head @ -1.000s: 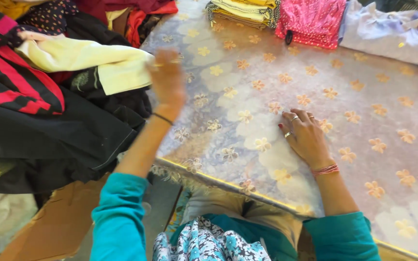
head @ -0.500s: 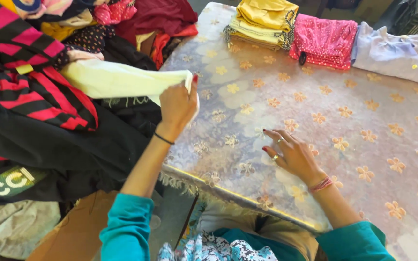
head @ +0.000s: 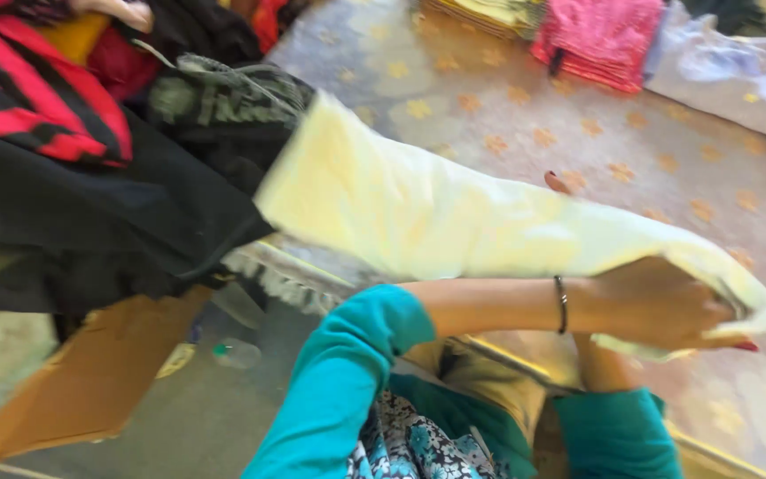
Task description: The person folds a pair of light-colored pants on a table, then secures them with a chain. They then pick up a black t-shirt, unfold it, and fold it neatly on the same table.
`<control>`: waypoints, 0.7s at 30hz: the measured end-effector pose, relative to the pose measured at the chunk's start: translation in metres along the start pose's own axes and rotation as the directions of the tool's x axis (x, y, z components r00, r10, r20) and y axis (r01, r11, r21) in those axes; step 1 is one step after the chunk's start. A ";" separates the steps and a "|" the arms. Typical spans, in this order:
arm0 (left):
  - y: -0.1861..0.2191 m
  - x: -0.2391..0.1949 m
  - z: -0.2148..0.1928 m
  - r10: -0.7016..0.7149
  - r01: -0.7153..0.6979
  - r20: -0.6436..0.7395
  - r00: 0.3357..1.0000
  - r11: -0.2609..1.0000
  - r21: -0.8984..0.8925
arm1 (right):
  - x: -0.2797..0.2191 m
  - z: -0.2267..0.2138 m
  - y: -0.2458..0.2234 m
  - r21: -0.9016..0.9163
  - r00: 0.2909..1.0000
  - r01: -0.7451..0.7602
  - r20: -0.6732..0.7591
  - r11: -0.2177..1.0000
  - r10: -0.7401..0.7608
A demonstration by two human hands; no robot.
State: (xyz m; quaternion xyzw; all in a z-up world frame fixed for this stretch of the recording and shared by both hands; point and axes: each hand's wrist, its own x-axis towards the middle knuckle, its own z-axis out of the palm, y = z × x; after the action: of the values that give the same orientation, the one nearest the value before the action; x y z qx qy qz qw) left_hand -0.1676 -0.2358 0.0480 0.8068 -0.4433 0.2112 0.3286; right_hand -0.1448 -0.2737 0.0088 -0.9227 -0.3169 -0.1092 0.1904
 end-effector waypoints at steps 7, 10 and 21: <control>-0.049 0.031 0.038 0.095 -0.089 0.075 0.993 0.993 -0.078 | -0.006 -0.025 0.089 -0.176 0.965 -0.122 -0.253 0.977 0.075; -0.094 0.008 0.007 0.137 -0.134 0.031 0.990 0.986 -0.099 | -0.018 0.000 0.113 -0.190 0.934 -0.214 -0.326 0.958 0.144; -0.244 -0.061 -0.077 -0.422 0.405 -0.024 0.906 0.849 0.338 | 0.011 -0.121 0.038 -0.400 0.946 -0.168 -0.323 0.901 0.033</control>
State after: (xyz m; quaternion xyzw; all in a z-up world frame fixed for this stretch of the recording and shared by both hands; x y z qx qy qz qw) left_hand 0.0052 -0.0501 -0.0205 0.9322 -0.2249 0.1874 0.2126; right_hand -0.1224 -0.3468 0.1110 -0.9286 -0.2035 -0.3079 0.0388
